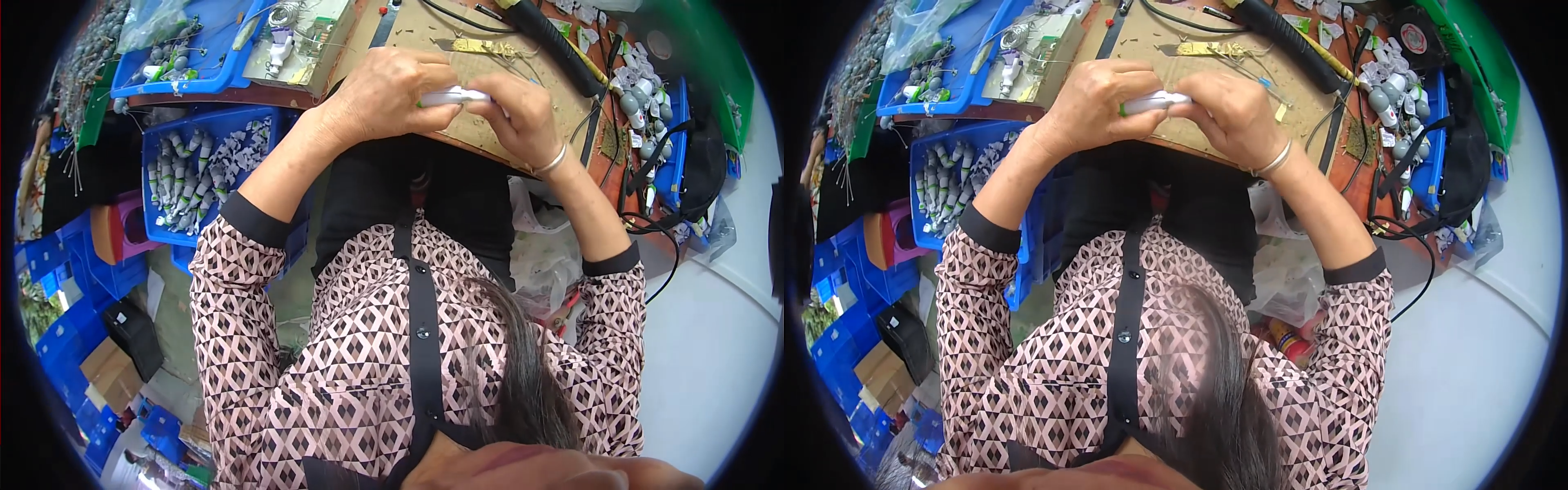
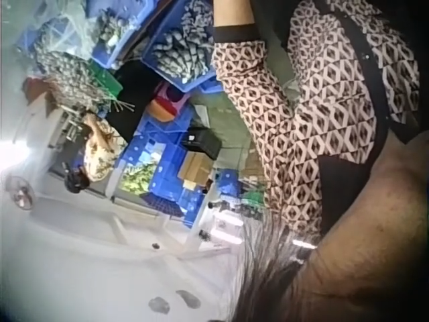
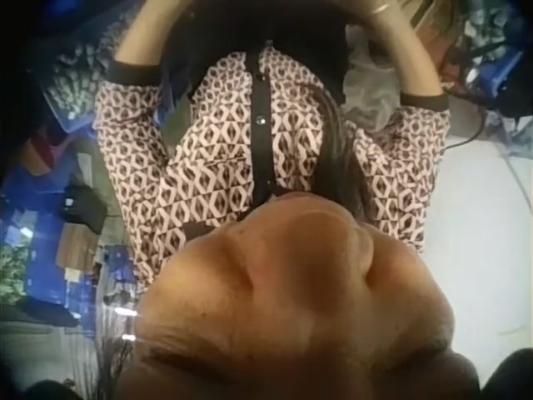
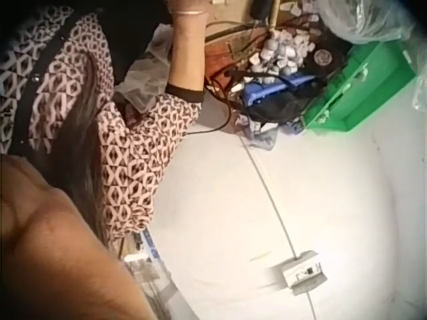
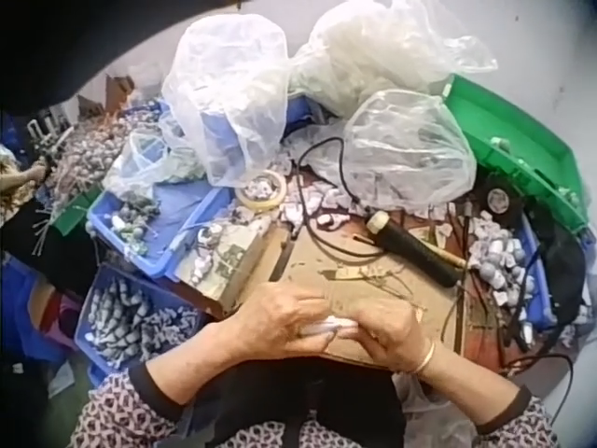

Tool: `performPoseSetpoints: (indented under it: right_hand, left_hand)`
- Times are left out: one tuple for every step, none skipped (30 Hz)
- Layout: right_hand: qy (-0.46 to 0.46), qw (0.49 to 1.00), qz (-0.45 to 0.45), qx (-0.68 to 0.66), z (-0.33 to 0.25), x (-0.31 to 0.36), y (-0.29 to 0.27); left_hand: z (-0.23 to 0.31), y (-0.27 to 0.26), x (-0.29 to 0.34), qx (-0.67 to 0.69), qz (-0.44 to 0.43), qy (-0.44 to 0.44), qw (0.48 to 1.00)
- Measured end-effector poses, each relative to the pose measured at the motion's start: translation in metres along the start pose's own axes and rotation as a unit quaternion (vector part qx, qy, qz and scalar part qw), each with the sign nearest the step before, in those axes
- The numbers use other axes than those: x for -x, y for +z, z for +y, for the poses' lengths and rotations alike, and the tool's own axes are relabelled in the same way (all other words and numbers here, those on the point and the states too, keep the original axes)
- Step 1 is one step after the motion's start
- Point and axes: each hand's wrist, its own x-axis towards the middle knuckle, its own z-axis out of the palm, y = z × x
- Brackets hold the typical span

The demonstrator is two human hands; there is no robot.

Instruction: Assembling and soldering components of electronic toothbrushes at a production workbench.

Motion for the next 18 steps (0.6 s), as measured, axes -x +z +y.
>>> performPoseSetpoints:
  right_hand:
    - [0.0,1.0,0.002,-0.002,-0.002,0.0,-0.002]
    - [0.197,0.964,-0.089,-0.153,-0.005,-0.003,-0.006]
    - [0.38,0.86,-0.173,-0.292,-0.008,-0.003,-0.009]
    - [0.397,0.849,-0.177,-0.301,-0.01,-0.002,-0.008]
    - [0.397,0.849,-0.176,-0.302,-0.007,0.0,-0.006]
    - [0.191,0.958,-0.122,-0.176,-0.004,0.001,0.0]
    - [-0.029,0.997,-0.058,-0.036,-0.003,0.0,0.003]
    - [-0.072,0.991,-0.109,0.002,-0.002,-0.003,-0.004]
    - [-0.071,0.992,-0.104,0.0,0.001,-0.002,-0.003]
    - [-0.036,0.995,-0.084,-0.034,0.004,0.0,0.0]
    - [0.0,0.996,-0.064,-0.068,0.006,0.001,0.002]
    - [0.199,0.959,-0.157,-0.126,-0.007,-0.003,-0.003]
    - [0.198,0.959,-0.156,-0.128,-0.01,-0.002,0.0]
    - [0.172,0.968,-0.133,-0.127,-0.011,-0.001,0.003]
    - [0.147,0.975,-0.111,-0.123,-0.012,0.001,0.004]
    - [-0.005,0.996,-0.062,-0.057,-0.003,0.001,0.005]
    - [-0.003,0.997,-0.059,-0.056,0.001,-0.003,0.002]
    - [-0.074,0.994,-0.075,-0.018,0.005,-0.01,-0.004]
  left_hand:
    - [0.001,-0.001,0.0,-0.028,0.018,0.017,0.999]
    - [0.002,-0.002,0.001,-0.056,0.037,0.033,0.997]
    - [0.003,-0.001,0.004,-0.057,0.035,0.034,0.997]
    - [0.004,0.002,0.007,-0.036,0.026,0.015,0.999]
    - [0.004,0.004,0.01,-0.014,0.018,-0.004,1.0]
    - [0.004,0.003,0.012,-0.014,0.015,-0.005,1.0]
    - [0.002,0.003,0.013,0.02,0.007,0.001,1.0]
    - [0.001,0.003,0.015,0.055,-0.001,0.006,0.998]
    - [0.002,0.001,0.012,0.052,-0.006,0.006,0.999]
    - [0.003,-0.001,0.009,0.044,-0.004,-0.003,0.999]
    - [0.004,-0.003,0.006,0.037,-0.002,-0.012,0.999]
    - [0.003,-0.003,0.009,0.035,-0.003,-0.013,0.999]
    - [0.002,-0.001,0.013,0.02,0.006,-0.008,1.0]
    - [0.001,-0.001,0.015,0.006,0.014,-0.002,1.0]
    - [0.003,-0.001,0.014,0.007,0.013,0.0,1.0]
    - [0.005,-0.001,0.012,0.028,0.009,-0.003,1.0]
    - [0.005,-0.002,0.011,0.049,0.006,-0.005,0.999]
    - [0.005,-0.002,0.01,0.049,0.004,-0.005,0.999]
